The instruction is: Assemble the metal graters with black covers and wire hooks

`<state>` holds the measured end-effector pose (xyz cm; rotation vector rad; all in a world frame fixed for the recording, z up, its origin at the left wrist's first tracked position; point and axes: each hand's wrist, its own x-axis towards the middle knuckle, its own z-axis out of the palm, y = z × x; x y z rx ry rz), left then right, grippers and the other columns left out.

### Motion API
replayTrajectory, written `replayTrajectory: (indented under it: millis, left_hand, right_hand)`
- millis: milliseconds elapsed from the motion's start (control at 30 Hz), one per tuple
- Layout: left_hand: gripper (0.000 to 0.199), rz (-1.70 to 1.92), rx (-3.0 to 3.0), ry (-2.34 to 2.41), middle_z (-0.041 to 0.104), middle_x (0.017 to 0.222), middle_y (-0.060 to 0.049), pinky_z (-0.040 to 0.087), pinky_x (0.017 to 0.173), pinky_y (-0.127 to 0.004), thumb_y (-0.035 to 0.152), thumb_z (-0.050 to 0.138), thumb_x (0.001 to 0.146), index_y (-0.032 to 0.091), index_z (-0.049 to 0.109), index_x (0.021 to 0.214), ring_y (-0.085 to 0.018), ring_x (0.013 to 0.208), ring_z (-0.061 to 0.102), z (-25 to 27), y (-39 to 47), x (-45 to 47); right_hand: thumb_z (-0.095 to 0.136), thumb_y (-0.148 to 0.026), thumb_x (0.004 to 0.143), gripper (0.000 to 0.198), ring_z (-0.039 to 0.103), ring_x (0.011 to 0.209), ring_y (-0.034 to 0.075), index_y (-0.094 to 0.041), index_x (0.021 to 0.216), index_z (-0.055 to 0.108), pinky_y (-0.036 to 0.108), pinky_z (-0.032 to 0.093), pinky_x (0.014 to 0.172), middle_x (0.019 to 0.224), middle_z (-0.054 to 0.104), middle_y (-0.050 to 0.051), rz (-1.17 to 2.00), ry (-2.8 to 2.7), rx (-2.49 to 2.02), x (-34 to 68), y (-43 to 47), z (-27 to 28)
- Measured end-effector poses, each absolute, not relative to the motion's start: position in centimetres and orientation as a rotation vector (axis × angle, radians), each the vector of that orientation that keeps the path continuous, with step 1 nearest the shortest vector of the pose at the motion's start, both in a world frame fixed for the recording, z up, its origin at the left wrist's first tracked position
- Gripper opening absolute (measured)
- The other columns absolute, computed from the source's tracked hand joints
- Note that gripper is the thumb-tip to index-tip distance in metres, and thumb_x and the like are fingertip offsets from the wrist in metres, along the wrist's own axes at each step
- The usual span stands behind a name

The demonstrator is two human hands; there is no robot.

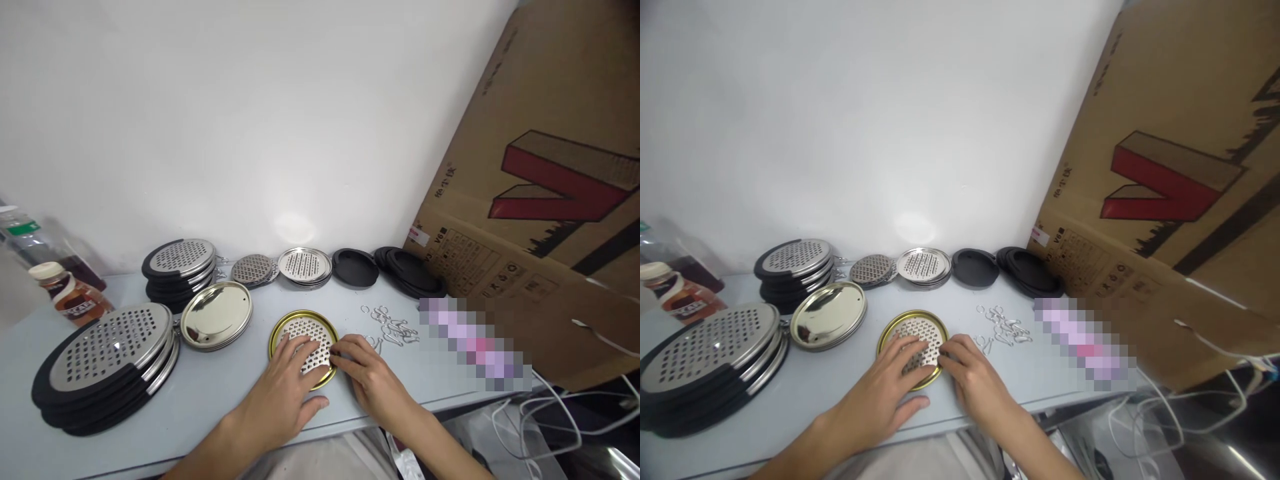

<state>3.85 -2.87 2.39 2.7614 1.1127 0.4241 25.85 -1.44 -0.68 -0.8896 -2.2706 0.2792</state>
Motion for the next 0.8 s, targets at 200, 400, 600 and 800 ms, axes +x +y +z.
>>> replayTrajectory:
  millis: [200,400,600,800]
  left_hand:
    - [0.035,0.436,2.747,1.112,0.045,0.140,-0.014,0.027,0.110,-0.065,0.027,0.057,0.090,0.021,0.058,0.125,-0.034,0.133,0.035,2.1,-2.8,3.9]
    - [0.033,0.467,2.720,1.114,0.045,0.139,-0.014,0.028,0.109,-0.065,0.022,0.056,0.090,0.022,0.058,0.123,-0.033,0.132,0.037,2.0,-3.1,3.9]
    - [0.034,0.498,2.705,1.140,0.048,0.135,-0.013,0.025,0.110,-0.067,0.019,0.057,0.089,0.023,0.057,0.122,-0.033,0.130,0.041,1.7,-3.2,4.0]
    - [0.034,0.487,2.708,1.149,0.049,0.134,-0.014,0.025,0.110,-0.066,0.021,0.059,0.089,0.022,0.055,0.122,-0.032,0.130,0.042,2.1,-3.2,4.1]
  right_hand:
    - [0.044,0.007,0.083,0.049,0.051,0.107,0.024,-0.023,0.116,0.066,0.042,0.051,0.089,0.111,0.061,0.010,0.334,-2.250,-0.900,25.7,-1.4,-0.1]
    - [0.045,0.004,0.086,0.045,0.053,0.106,0.024,-0.023,0.116,0.066,0.042,0.051,0.088,0.107,0.063,0.010,0.335,-2.256,-0.876,25.5,-1.4,0.0]
    - [0.042,0.002,0.087,0.044,0.057,0.108,0.023,-0.022,0.115,0.066,0.041,0.054,0.089,0.113,0.063,0.012,0.238,-2.160,-0.858,25.7,-1.1,-0.8]
    - [0.052,-0.006,0.087,0.043,0.065,0.095,0.023,-0.027,0.125,0.060,0.041,0.056,0.084,0.104,0.069,0.009,0.254,-1.886,-0.820,25.5,-4.6,4.7]
